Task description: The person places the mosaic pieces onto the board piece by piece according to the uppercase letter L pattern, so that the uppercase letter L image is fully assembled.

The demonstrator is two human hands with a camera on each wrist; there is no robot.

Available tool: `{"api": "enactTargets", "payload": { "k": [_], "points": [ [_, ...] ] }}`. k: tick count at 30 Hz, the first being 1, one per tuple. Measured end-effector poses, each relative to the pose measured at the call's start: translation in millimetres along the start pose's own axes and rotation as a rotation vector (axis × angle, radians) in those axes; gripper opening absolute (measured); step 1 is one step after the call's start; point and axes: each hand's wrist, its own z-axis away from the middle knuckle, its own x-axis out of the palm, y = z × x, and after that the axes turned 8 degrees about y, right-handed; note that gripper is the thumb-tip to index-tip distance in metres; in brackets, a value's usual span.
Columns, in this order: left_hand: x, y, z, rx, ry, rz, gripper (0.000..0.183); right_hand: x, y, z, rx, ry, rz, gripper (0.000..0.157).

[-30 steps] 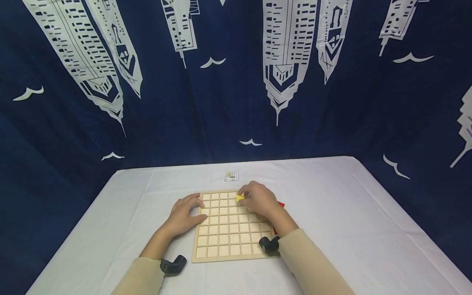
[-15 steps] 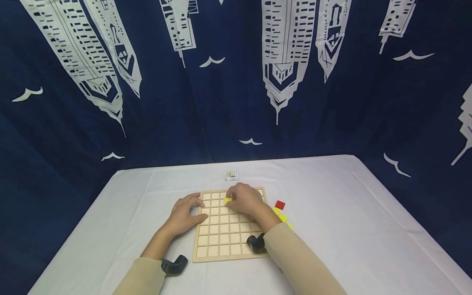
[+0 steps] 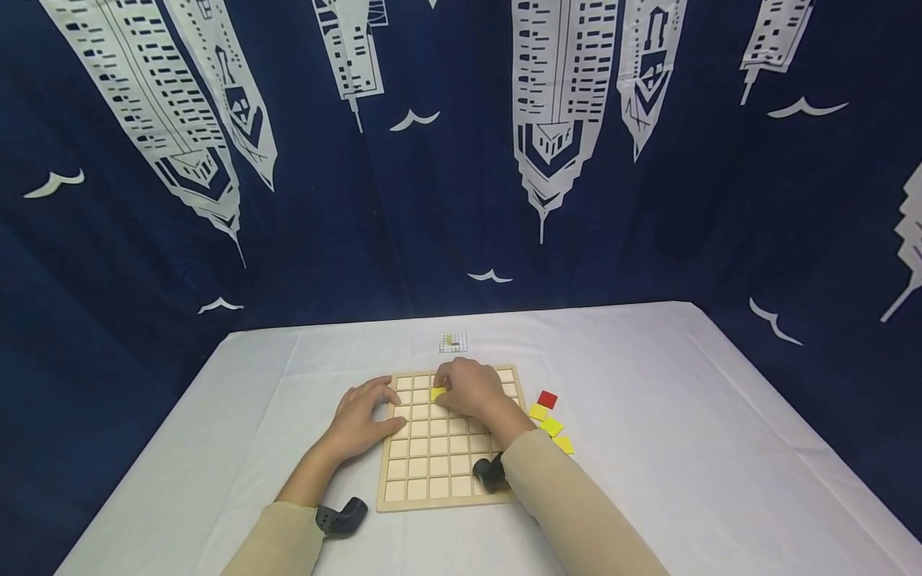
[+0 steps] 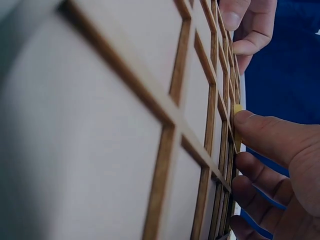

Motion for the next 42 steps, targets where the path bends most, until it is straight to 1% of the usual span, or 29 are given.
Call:
{"api": "enactTargets", "payload": {
  "k": [15,21,30,38,42],
  "points": [
    [-1.1,-1.1,-1.6,0.001,0.003,-0.006,0.023,2.0,-0.3,-5.5,-0.004,0.007,0.009,0.018],
    [-1.7,-0.9,-1.2,0.007,0.005,-0.007,0.023,3.2,-0.4,-6.8,-0.026,-0.001,0.039,0.02],
    [-1.0,-1.2,0.0,0.008,0.009,-0.004,0.023,3.4,-3.6,-6.0,-0.033,0.001,0.101,0.021],
    [0.7,0.1,0.2,0.008,0.008,0.01,0.023,3.3,-1.3,-3.0,-0.001,0.013,0.061,0.019],
    [1.6,-1.0,0.3,0.006,0.006,0.007,0.023,2.7,0.8,-0.6,-0.012,-0.001,0.05,0.023]
  ]
}}
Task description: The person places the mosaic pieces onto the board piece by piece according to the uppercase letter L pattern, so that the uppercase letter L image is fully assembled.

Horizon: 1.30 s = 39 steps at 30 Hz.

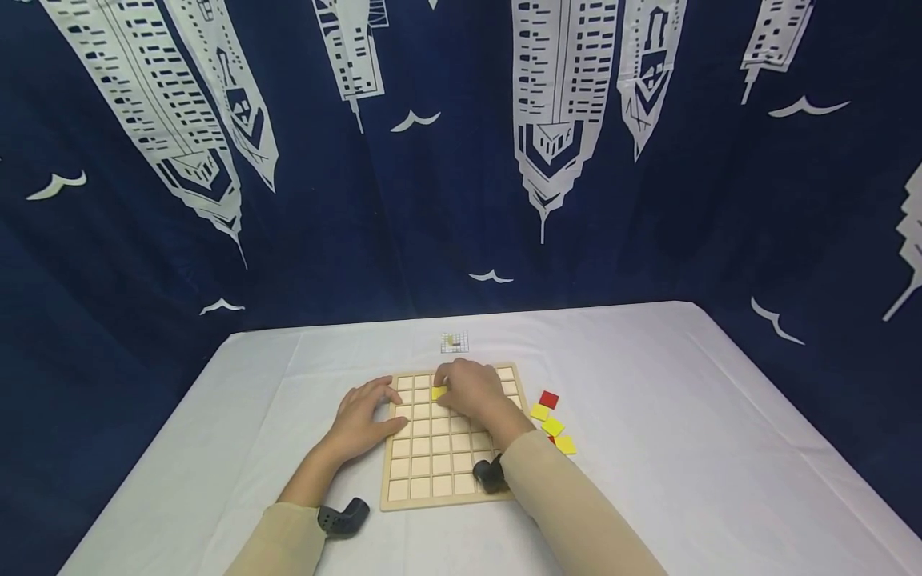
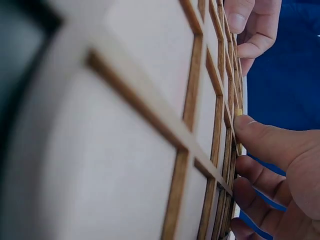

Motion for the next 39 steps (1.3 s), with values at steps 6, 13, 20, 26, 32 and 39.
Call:
{"api": "enactTargets", "payload": {
  "k": [6,13,20,26,32,39],
  "points": [
    [-0.6,0.3,-1.3,0.002,-0.014,-0.002,0.027,-11.8,8,10,-0.101,-0.03,-0.12,0.026],
    [-6.7,-1.7,-2.6,-0.015,-0.112,0.023,0.054,-30.7,29,28,-0.165,-0.033,-0.323,0.029],
    [-16.7,-6.7,-1.5,0.007,-0.199,0.034,0.067,-48.4,56,45,-0.128,0.064,-0.372,0.026],
    [-21.2,-9.4,-0.8,0.051,-0.241,0.011,0.072,-59.7,80,59,-0.039,0.128,-0.329,0.025],
    [-24.3,-8.6,-0.5,0.08,-0.252,-0.015,0.077,-68.3,102,67,0.033,0.119,-0.278,0.025],
    [-20.3,-10.0,0.4,0.076,-0.236,-0.014,0.077,-71.1,119,71,0.104,0.044,-0.281,0.024]
  ]
}}
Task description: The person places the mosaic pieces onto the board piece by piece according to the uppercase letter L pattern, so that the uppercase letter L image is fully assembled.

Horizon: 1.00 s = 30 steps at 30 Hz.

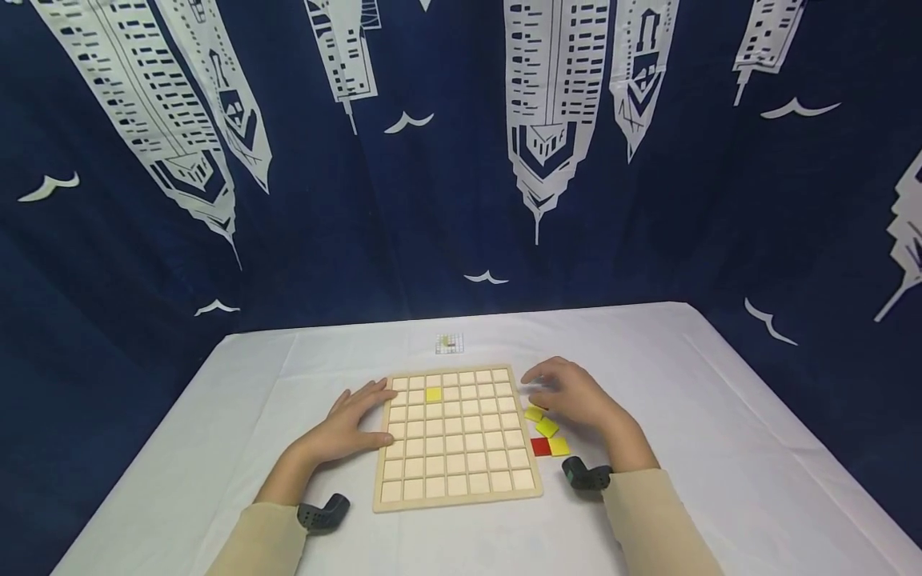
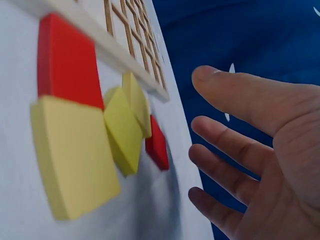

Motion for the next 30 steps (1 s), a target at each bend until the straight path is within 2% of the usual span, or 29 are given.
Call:
{"api": "enactTargets", "payload": {
  "k": [4,13,20,30],
  "points": [
    [2.4,-1.0,0.0,-0.001,0.0,-0.007,0.077,0.9,9,1,-0.003,-0.059,-0.044,0.024],
    [3.9,-2.4,-0.4,-0.023,0.013,-0.009,0.078,2.6,24,2,-0.127,-0.096,-0.037,0.023],
    [3.1,-2.4,0.8,-0.03,0.02,-0.011,0.078,6.6,24,2,-0.096,-0.091,-0.03,0.02],
    [3.2,-2.5,-0.9,-0.025,0.021,-0.008,0.077,10.8,17,1,-0.071,-0.051,0.054,0.017]
  ]
}}
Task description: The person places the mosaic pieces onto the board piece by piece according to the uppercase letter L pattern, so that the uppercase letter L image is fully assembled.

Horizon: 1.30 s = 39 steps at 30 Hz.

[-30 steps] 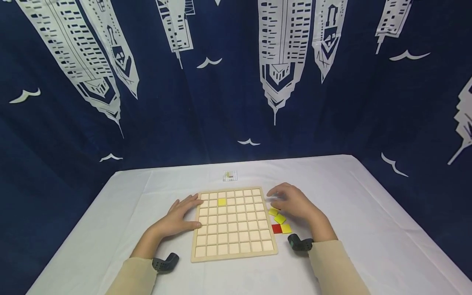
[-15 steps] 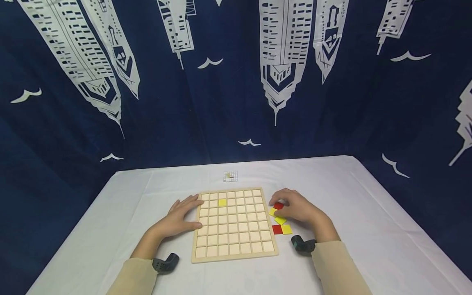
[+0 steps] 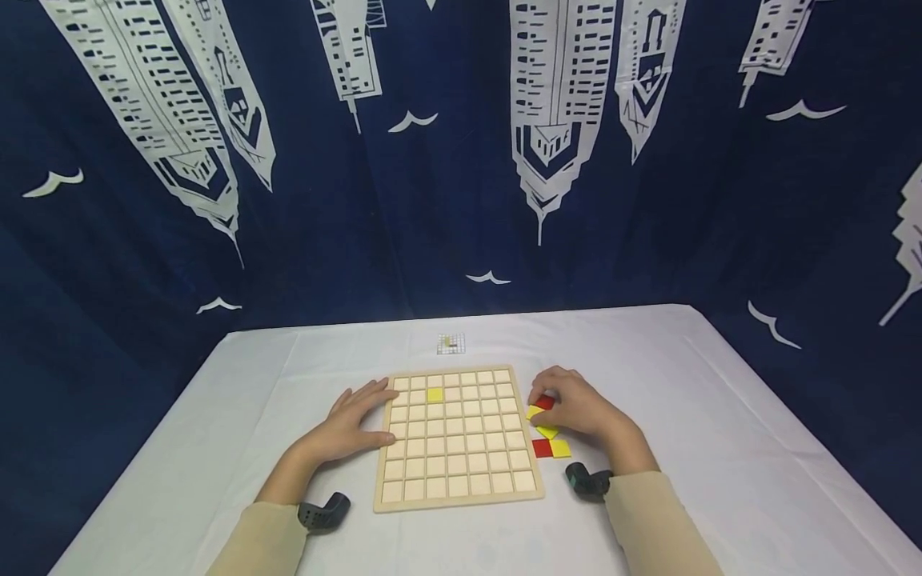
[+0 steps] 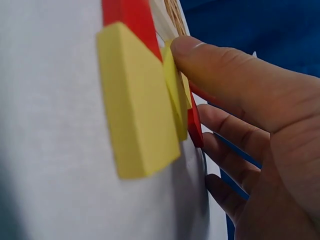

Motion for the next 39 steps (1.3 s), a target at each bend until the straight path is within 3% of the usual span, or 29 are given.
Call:
{"api": "enactTargets", "payload": {
  "k": [9,25,32,39],
  "points": [
    [-1.3,1.0,2.3,-0.006,0.002,-0.001,0.076,1.8,-6,-2,0.036,-0.007,0.032,0.015],
    [-1.6,0.1,1.3,0.008,-0.028,-0.002,0.075,1.0,-3,-4,-0.023,0.024,0.005,0.02],
    [-2.9,0.6,1.3,0.004,-0.033,0.0,0.075,6.1,-10,-9,0.018,0.043,-0.02,0.021],
    [-2.9,1.7,0.9,0.0,-0.031,0.004,0.075,6.3,-14,-10,-0.05,0.031,-0.058,0.021]
  ]
}}
